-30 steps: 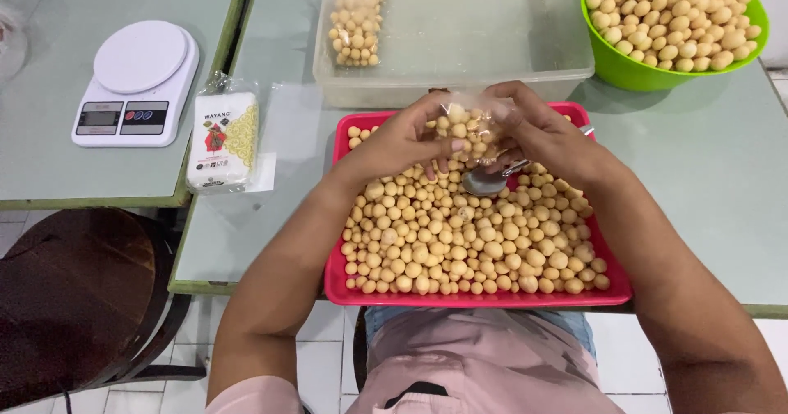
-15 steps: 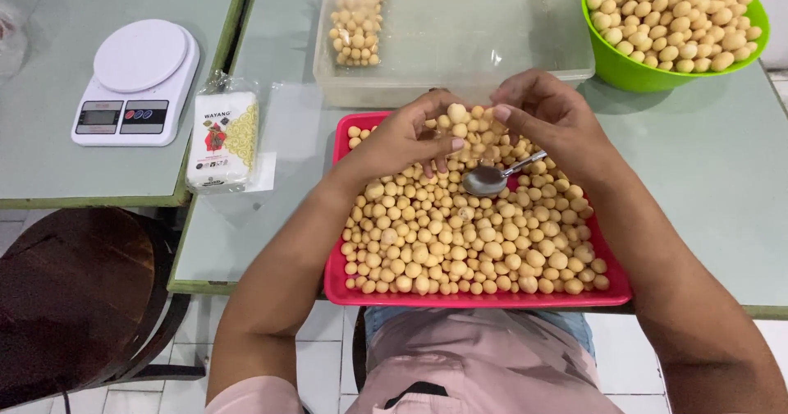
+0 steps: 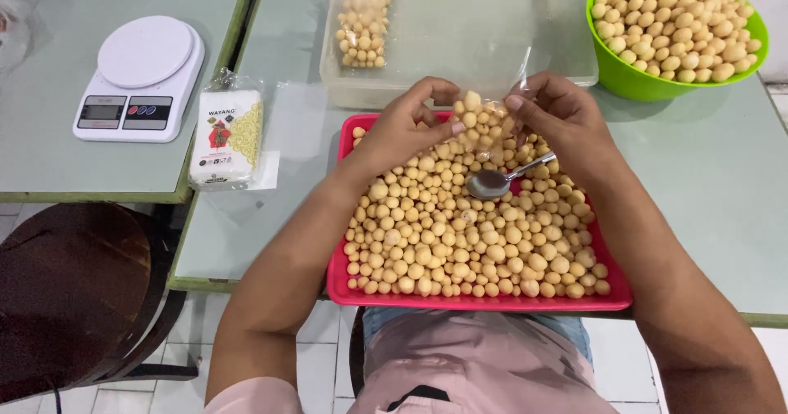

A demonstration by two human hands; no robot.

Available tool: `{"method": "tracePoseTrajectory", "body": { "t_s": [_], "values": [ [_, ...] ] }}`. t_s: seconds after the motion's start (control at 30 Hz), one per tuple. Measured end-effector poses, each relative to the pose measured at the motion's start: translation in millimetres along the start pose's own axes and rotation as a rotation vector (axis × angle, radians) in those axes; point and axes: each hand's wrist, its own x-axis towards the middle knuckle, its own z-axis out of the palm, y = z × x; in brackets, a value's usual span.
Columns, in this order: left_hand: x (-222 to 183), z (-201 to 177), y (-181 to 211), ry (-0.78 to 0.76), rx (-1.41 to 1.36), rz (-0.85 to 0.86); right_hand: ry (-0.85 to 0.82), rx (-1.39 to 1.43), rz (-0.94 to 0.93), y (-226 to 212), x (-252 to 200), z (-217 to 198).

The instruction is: The person scoops small round snacks from a red tray into clear plastic bags using a metal spoon. They seal each bag and place it into a clear plastic container. The process is repeated multiple times.

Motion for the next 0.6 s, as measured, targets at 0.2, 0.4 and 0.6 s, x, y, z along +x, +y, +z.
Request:
{"method": "tracePoseTrajectory", "body": {
  "t_s": [0.2, 0.4, 0.6],
  "values": [
    [0.6, -4.4, 3.9, 0.173, 0.227, 0.181, 0.029, 0.013, -0.012, 6.2, 6.3, -0.2],
    [5.7, -7.9, -3.8, 0.237, 0.316, 0.234, 0.059, 0.008, -0.006, 7.7, 10.4, -0.3],
    [-3.9, -0.2, 23.1, 0.067, 0.463, 0.189, 0.097, -0.193, 0.032, -32.8, 11.0, 3.2]
  ]
}}
